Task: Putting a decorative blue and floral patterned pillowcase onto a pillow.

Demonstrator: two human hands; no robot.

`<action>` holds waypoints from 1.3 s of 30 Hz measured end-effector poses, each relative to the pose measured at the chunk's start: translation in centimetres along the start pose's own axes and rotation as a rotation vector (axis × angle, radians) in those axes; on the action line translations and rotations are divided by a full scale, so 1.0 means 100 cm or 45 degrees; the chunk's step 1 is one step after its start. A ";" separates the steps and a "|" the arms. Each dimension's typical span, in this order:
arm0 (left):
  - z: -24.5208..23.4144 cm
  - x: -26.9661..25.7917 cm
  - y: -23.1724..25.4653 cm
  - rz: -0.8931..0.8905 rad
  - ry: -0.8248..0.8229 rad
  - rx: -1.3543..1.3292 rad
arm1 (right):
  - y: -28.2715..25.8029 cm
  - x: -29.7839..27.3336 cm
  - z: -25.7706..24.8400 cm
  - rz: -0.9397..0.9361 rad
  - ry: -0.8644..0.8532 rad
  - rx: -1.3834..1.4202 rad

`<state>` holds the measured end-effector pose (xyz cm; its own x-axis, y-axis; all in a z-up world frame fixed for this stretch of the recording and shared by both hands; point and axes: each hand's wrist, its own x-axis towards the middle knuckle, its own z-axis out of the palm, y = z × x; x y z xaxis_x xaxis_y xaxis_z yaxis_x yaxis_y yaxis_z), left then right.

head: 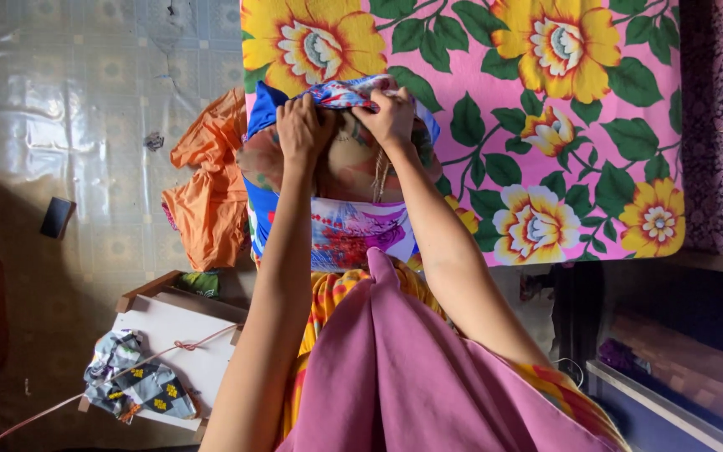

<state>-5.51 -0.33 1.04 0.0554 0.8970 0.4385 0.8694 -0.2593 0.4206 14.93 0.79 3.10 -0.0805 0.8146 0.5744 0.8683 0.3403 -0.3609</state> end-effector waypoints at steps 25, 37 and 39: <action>-0.070 0.052 0.008 0.175 -0.695 -0.314 | 0.063 -0.001 0.027 0.036 -0.289 -0.351; -0.047 0.024 -0.036 -0.037 -0.029 0.284 | 0.006 0.030 0.001 0.188 -0.238 0.080; -0.041 0.018 -0.042 -0.176 -0.145 0.090 | 0.009 0.024 0.007 0.180 -0.275 0.120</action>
<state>-11.09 0.88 3.31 -0.0155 0.9580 0.2862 0.9048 -0.1084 0.4117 15.18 3.38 3.60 -0.0733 0.9349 0.3473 0.8296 0.2504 -0.4991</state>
